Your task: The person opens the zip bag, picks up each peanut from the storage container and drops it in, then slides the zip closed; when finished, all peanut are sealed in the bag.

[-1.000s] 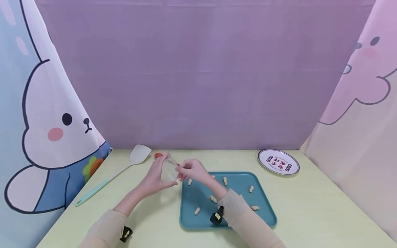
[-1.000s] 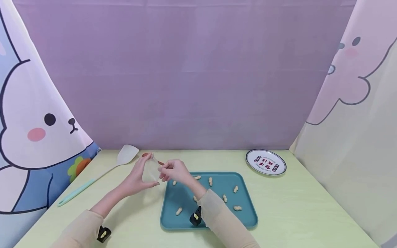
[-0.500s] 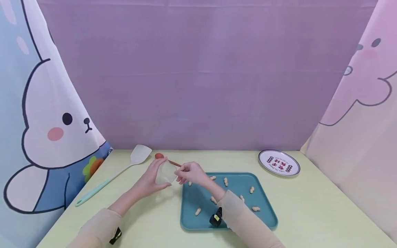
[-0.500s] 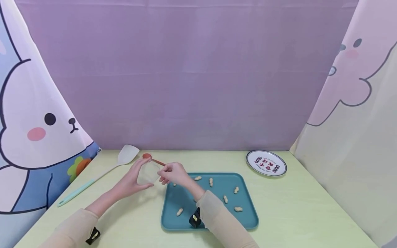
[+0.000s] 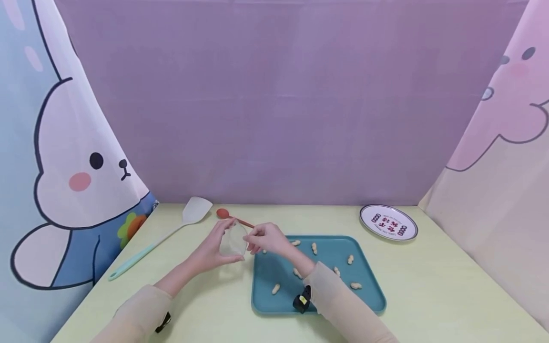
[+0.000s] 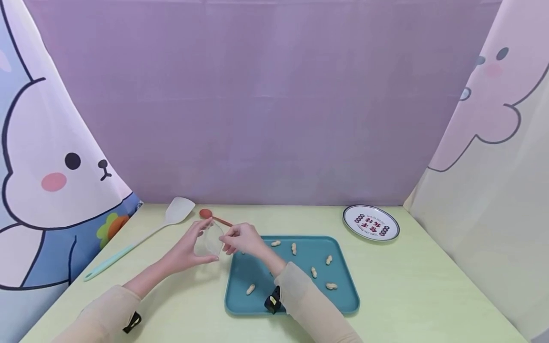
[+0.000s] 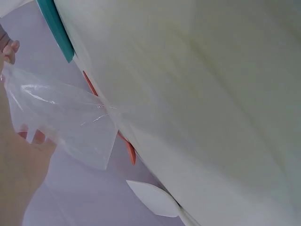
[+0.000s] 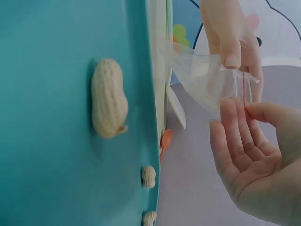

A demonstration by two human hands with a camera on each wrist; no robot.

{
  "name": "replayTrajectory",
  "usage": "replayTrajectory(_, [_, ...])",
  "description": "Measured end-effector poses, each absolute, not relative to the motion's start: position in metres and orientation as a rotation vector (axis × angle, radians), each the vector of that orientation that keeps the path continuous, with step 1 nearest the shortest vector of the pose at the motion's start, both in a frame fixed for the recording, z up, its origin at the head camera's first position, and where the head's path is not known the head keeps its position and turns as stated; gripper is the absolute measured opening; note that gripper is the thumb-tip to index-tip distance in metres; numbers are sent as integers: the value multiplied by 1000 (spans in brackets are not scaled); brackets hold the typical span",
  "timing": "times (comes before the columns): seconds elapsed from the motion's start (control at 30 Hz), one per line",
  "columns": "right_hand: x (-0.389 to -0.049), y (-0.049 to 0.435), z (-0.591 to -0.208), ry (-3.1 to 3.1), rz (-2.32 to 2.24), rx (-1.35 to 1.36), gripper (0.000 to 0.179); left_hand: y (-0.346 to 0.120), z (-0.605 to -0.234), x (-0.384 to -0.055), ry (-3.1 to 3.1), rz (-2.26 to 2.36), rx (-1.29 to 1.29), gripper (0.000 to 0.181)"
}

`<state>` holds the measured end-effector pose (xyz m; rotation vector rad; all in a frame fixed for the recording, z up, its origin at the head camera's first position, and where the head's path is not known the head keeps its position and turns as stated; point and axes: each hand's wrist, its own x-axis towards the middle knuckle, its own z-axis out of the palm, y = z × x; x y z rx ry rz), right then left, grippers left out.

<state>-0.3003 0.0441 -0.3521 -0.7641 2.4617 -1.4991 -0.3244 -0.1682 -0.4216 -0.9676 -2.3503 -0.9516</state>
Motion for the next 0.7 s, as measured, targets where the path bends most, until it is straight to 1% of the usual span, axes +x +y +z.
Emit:
replayTrajectory(0.17, [-316,44,-370,2432,-1530,-760,20,-166,-422,-323,-2376,-1002,-959,99])
replayTrajectory(0.33, [-326,48,-383,2427,-1567,-744,23,-165,-420,-321,-2390,-937,-937,92])
replayTrajectory(0.53, [-329,55,-385,2408,-1567,-771,31,-164,-418,-319,-2369,-940,-935,85])
replayTrajectory(0.7, [-325,66,-379,2422,-1548,-848,30,-163,-419,-319,-2356,-946,-955,85])
